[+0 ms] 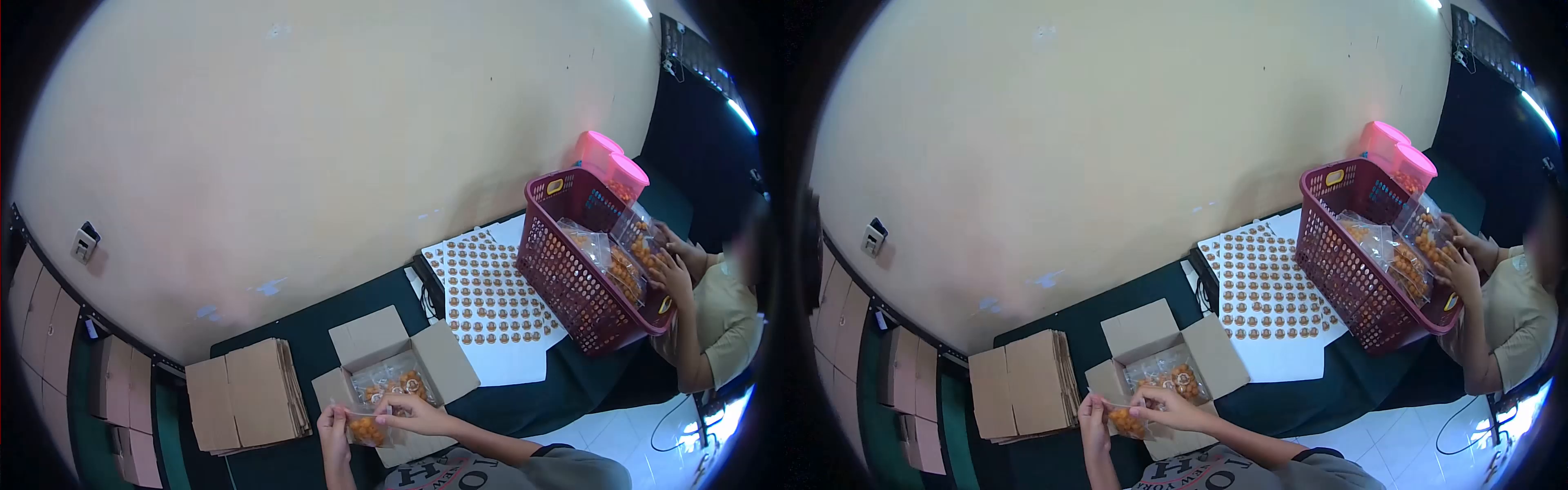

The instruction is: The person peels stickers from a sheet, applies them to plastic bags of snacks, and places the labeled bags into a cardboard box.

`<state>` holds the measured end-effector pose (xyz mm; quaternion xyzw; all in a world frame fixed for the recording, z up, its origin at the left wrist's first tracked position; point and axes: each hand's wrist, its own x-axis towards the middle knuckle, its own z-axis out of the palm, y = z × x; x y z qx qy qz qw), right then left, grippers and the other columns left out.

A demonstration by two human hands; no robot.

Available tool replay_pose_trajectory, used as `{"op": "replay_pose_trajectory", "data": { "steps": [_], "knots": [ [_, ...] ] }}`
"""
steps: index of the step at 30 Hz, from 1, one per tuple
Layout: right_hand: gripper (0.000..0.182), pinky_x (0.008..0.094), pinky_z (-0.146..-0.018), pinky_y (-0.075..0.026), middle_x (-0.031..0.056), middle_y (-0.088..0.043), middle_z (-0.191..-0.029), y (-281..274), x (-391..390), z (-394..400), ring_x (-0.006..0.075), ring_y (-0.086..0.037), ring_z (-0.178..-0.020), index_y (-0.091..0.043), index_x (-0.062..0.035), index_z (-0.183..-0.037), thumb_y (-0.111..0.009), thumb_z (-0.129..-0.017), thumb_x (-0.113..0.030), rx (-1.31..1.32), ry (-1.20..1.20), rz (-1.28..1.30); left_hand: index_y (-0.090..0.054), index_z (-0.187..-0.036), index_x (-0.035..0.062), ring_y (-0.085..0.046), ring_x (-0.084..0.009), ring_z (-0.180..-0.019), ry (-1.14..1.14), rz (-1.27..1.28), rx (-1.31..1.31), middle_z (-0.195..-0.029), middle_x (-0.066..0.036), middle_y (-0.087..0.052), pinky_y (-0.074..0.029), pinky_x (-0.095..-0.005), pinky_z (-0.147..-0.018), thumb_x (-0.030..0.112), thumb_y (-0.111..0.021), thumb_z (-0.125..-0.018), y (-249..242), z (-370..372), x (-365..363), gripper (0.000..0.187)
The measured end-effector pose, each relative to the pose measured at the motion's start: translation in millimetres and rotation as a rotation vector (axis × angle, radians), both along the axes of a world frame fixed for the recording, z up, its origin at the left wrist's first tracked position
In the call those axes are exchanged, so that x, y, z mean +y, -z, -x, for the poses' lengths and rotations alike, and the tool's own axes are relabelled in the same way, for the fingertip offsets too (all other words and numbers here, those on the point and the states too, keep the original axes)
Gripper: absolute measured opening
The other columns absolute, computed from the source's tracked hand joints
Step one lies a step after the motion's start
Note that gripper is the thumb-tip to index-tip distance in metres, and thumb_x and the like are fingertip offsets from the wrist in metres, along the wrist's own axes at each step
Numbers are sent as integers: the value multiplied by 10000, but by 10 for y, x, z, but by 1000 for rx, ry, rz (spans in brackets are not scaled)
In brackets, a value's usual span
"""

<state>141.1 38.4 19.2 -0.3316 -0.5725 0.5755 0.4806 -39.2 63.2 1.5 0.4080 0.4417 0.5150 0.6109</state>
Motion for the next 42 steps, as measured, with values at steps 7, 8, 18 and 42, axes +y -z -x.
{"op": "replay_pose_trajectory", "data": {
  "steps": [7,8,18,42],
  "knots": [
    [141,170,-496,-327,-45,-464,-650,111,78,-93,13,-414,-569,-540,-27,-856,-545,-848,-169,78,202,203,-467,-1031,30,-477,-115,-915,-76,-192,164,-984,-52,-502,-383,-250,-818,203,-561,-839,-143,-155,-24,275],
    [129,162,-503,-344,-40,-482,-664,72,94,-133,7,-438,-582,-533,-20,-852,-544,-846,-148,96,309,188,-380,-1171,32,-428,-182,-1072,3,-204,195,-1122,-86,-452,-339,-290,-904,180,-626,-780,18,-48,8,485],
    [250,218,-694,-445,62,-528,-950,-95,33,-120,84,-538,-807,-454,-17,-1028,-572,-820,-92,250,210,229,-367,-1215,-5,-476,-271,-1047,122,-499,701,-1165,-174,-461,-397,-332,-854,129,-609,-781,99,-367,-78,515],
    [251,282,-580,-482,79,-579,-813,1603,521,-300,150,-579,-684,-473,-26,-888,-648,-755,-148,-203,351,450,-522,-1030,-13,-559,-205,-891,-166,-128,608,-920,-124,-568,-430,-299,-799,178,-532,-843,539,277,94,268]
  ]
}}
